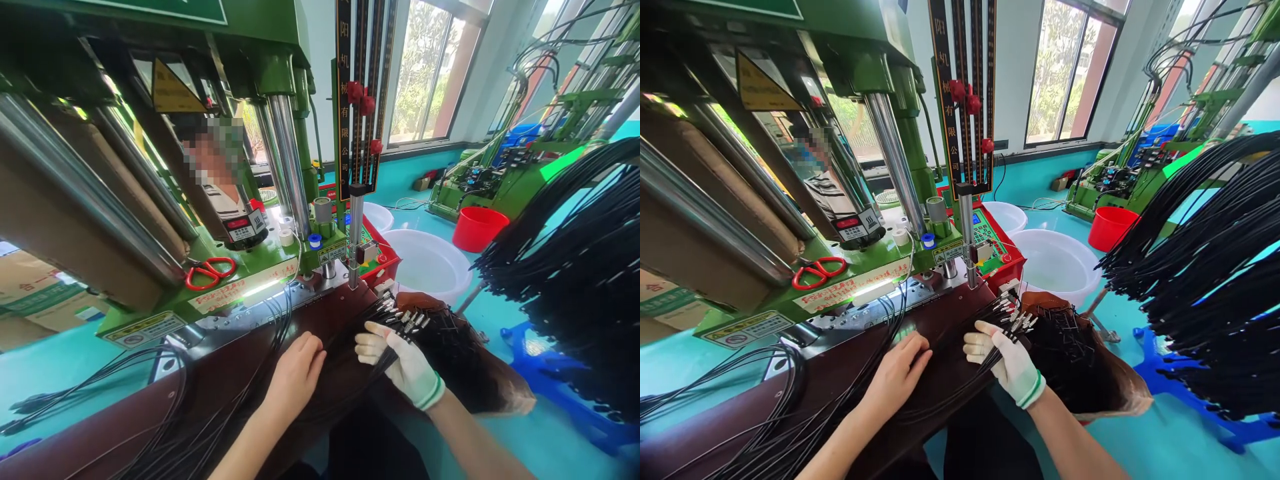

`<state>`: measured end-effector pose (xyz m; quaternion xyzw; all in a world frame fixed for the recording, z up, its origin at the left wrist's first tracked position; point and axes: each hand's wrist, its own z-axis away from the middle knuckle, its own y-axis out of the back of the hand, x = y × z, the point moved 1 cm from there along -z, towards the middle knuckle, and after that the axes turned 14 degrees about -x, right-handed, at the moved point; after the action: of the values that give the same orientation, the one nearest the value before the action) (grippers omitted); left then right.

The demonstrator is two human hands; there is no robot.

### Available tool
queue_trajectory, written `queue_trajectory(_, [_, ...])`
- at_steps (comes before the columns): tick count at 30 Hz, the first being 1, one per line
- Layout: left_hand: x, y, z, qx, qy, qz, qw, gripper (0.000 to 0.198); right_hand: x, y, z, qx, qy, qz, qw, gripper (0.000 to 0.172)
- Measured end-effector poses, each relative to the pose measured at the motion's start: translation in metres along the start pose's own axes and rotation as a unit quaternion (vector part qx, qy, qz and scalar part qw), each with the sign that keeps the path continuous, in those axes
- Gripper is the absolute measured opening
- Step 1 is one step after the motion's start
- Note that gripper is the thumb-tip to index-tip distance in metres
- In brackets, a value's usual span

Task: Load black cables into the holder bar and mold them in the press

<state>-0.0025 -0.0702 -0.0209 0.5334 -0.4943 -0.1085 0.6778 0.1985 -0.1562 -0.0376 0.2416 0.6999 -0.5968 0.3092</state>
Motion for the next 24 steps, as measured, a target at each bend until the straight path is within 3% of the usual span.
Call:
queue_trajectory(5, [0.023,-0.012,0.026,-0.066,-0.021,-0.018,0.997,0.018,-0.008,-0.011,-0.010,-0.036,0.080,-0.006,0.996,0.039])
queue_trajectory(7, [0.032,-0.008,0.039,-0.132,-0.022,0.035,0.990,0.013,-0.012,-0.021,-0.011,-0.075,0.066,0.027,0.995,0.036])
queue_trajectory(9, [0.038,0.000,0.053,-0.236,0.019,0.093,0.967,0.016,-0.013,-0.032,-0.010,-0.129,0.030,0.089,0.987,0.035])
queue_trajectory(11, [0.041,0.005,0.064,-0.333,0.059,0.123,0.933,0.030,-0.009,-0.045,-0.008,-0.208,-0.006,0.178,0.962,0.033])
queue_trajectory(13, [0.044,0.001,0.069,-0.370,0.052,0.203,0.905,0.044,-0.001,-0.056,-0.006,-0.294,-0.036,0.263,0.918,0.031])
queue_trajectory(15, [0.048,-0.013,0.067,-0.337,0.010,0.386,0.859,0.052,0.011,-0.062,-0.005,-0.341,-0.042,0.312,0.886,0.032])
queue_trajectory(16, [0.050,-0.022,0.064,-0.286,-0.007,0.507,0.813,0.053,0.017,-0.063,-0.005,-0.343,-0.045,0.325,0.880,0.032])
queue_trajectory(19, [0.060,-0.050,0.050,-0.150,0.015,0.713,0.685,0.050,0.029,-0.056,-0.007,-0.310,-0.066,0.319,0.893,0.033])
queue_trajectory(20, [0.064,-0.057,0.045,-0.123,0.029,0.740,0.660,0.050,0.031,-0.053,-0.009,-0.306,-0.082,0.283,0.905,0.035])
queue_trajectory(22, [0.070,-0.063,0.038,-0.089,0.043,0.762,0.640,0.050,0.026,-0.047,-0.017,-0.299,-0.106,0.170,0.933,0.043])
queue_trajectory(24, [0.074,-0.062,0.034,-0.091,0.049,0.738,0.667,0.050,0.012,-0.044,-0.029,-0.272,-0.095,0.053,0.956,0.053])
